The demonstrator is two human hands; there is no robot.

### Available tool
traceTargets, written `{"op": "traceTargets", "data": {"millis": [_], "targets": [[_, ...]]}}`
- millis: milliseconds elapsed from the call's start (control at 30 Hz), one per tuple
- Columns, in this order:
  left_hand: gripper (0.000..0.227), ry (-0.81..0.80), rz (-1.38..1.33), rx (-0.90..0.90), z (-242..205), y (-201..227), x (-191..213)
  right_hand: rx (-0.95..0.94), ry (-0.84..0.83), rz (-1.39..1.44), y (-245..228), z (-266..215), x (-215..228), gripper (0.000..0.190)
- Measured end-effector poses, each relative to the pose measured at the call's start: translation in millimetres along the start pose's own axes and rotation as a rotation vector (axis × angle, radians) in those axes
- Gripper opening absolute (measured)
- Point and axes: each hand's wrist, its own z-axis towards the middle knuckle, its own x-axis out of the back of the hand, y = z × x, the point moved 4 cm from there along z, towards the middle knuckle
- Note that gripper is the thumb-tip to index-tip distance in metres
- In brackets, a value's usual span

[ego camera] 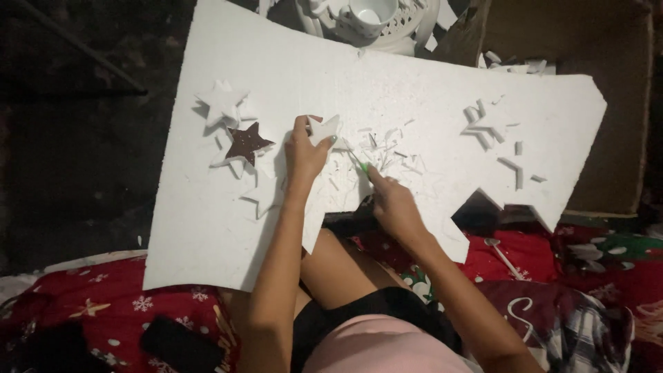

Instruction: Cutting star shapes out of a large white foam board using a green utility knife.

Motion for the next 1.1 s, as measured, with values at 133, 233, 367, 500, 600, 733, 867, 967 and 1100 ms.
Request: {"op": "traceTargets", "data": {"millis": [133,233,367,500,600,733,867,967,1100], "targets": [[0.042,-0.026,-0.147,0.045,1.5,-7.1,4.7,-0.033,0.050,0.111,12.2,-10.1,14.4,0.058],[0.052,0.007,-0.313,0.066,-8.4,2.9,10.4,-0.050,0.114,0.236,9.7,-7.0,20.8,0.058],[0.052,-0.002,-0.474,0.096,-28.1,11.4,15.2,-0.119,0.227,0.478,20.0,12.7,14.1,0.034],[0.048,0.014,-0.554,0.043,-40.1,11.9,20.7,-0.034,0.258,0.613,19.3,30.8,21.4,0.028],[0.044,0.093,-0.601,0.032,-48.5,12.9,27.8,-0.069,0.078,0.445,24.1,24.8,30.6,0.025],[0.045,0.058,-0.597,0.069,-58.8,18.5,22.6,-0.147,0.146,0.850,28.2,37.0,40.5,0.014],[0.043,-0.031,-0.511,0.023,-75.4,26.2,9.4,-0.116,0.194,1.003,2.6,48.4,49.4,0.019],[0.038,-0.031,-0.459,-0.030,-82.3,34.4,12.5,-0.104,0.163,1.085,-8.7,52.5,53.3,0.014],[0.032,-0.034,-0.427,-0.059,-82.7,23.5,11.7,-0.112,0.152,1.205,-0.1,60.5,49.8,0.015]]}}
